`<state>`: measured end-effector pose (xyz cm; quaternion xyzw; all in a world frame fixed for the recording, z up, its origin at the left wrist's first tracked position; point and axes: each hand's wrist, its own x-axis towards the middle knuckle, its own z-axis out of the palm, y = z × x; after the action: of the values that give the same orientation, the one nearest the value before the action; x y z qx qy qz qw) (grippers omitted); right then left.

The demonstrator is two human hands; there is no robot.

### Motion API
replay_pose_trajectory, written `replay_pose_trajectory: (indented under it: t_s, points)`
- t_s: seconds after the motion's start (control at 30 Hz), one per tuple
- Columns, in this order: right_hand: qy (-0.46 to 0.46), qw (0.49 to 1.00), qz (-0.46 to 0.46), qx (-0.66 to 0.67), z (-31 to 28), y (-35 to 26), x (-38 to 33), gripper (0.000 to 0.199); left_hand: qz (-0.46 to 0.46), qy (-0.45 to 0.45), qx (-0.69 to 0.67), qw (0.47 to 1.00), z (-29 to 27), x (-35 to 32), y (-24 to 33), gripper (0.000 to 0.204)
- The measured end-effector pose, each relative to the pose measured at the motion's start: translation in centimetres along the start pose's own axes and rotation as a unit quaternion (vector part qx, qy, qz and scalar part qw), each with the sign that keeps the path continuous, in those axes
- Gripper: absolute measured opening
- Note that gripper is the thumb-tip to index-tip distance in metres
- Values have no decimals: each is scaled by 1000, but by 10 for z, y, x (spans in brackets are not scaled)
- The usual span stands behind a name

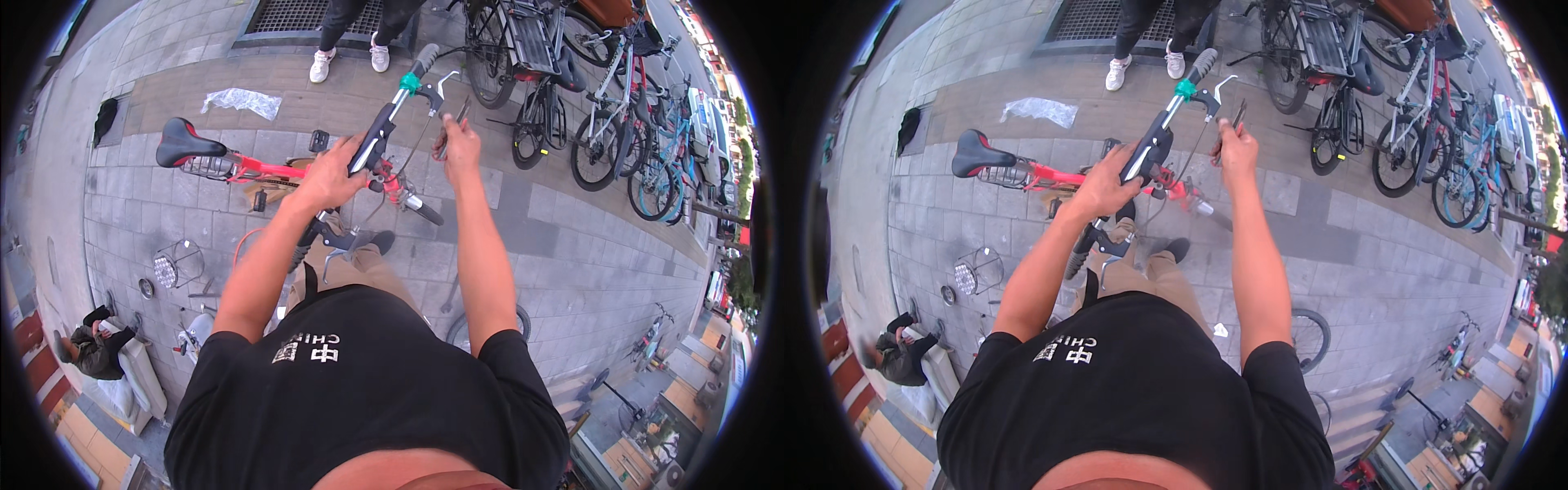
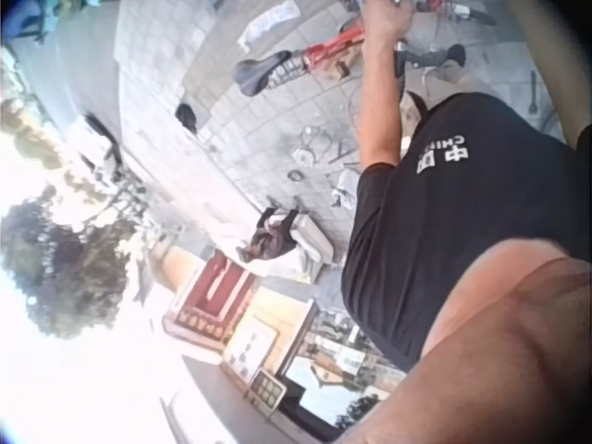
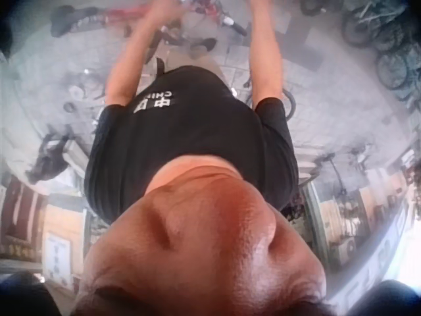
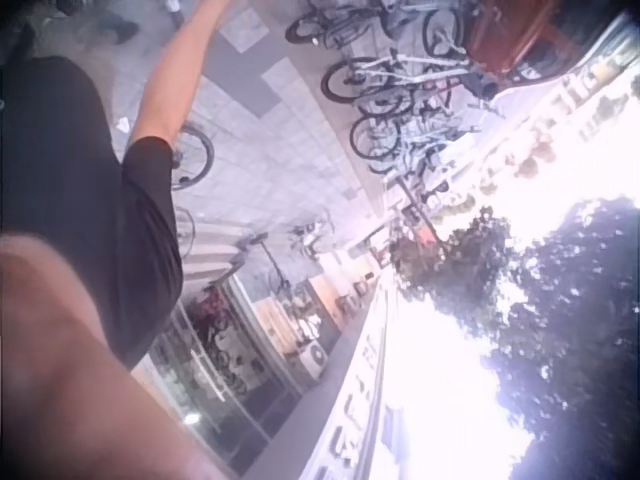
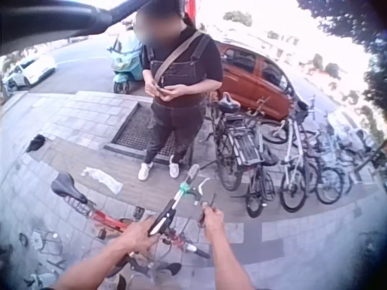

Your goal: The person assembles a red bicycle on a sidewalk, attaching the handlebar to the frame and tightening bolts with a wrench. They adjust the handlebar position and secure components while another person stands nearby.

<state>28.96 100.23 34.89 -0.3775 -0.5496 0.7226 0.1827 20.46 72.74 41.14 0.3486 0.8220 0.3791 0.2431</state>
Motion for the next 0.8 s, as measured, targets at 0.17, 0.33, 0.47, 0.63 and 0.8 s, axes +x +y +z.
replay_pose_trajectory:
  t_s: [0.17,0.33,0.47,0.63,0.8]
  points:
    - [-36,995,92,-26,-6,-26,29,30,29,-15,-5,999,-13,10,-7,73]
    - [-156,968,194,14,-18,-25,27,24,-5,-42,19,999,-17,18,-1,72]
    - [-150,962,207,92,-18,-12,32,24,-2,-11,-26,1000,-2,22,-4,75]
    - [-174,966,174,84,-26,-6,34,27,-33,-25,9,999,9,4,8,75]
    - [-242,941,213,100,-33,-7,26,38,-38,47,3,998,26,-23,30,73]
